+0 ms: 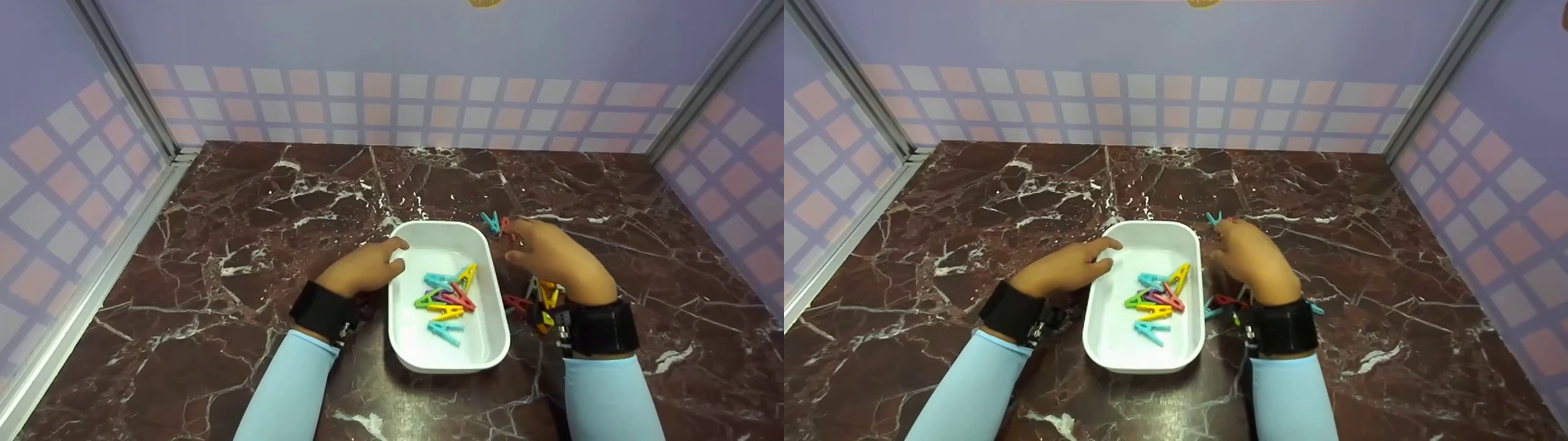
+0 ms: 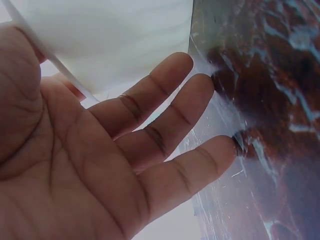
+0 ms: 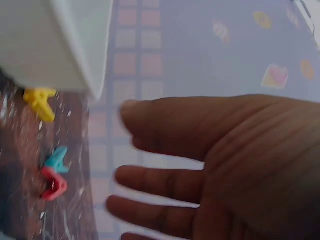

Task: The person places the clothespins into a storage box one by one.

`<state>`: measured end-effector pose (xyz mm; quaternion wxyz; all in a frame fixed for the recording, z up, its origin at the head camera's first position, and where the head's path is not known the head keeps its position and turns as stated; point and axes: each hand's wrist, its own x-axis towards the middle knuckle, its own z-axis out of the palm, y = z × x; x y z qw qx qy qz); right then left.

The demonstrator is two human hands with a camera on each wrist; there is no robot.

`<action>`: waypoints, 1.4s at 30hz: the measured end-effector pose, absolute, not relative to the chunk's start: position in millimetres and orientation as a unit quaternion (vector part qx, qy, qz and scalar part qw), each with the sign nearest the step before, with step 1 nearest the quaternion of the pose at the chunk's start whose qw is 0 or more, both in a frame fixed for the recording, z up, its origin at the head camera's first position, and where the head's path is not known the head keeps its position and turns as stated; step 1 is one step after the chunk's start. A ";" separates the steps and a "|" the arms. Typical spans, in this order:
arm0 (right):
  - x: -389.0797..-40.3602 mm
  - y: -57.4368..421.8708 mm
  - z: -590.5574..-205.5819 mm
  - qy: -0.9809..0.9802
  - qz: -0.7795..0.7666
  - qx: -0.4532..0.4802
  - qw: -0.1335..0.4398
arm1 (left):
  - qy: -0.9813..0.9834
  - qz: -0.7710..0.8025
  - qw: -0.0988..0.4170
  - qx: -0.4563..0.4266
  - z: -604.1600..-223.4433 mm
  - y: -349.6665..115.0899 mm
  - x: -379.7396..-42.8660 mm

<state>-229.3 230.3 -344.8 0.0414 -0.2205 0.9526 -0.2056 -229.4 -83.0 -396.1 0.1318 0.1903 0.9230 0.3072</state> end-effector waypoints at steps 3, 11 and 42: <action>-232.0 237.6 -349.1 0.957 -0.204 -0.182 0.091 | 0.923 0.309 0.133 0.188 -395.6 -83.3 -228.8; -241.1 257.8 -364.3 0.970 -0.169 -0.094 0.145 | 0.921 0.311 0.136 0.191 -395.7 -82.4 -229.7; -258.4 287.4 -395.5 0.968 -0.190 -0.092 0.136 | 0.920 0.318 0.141 0.183 -397.5 -84.1 -230.0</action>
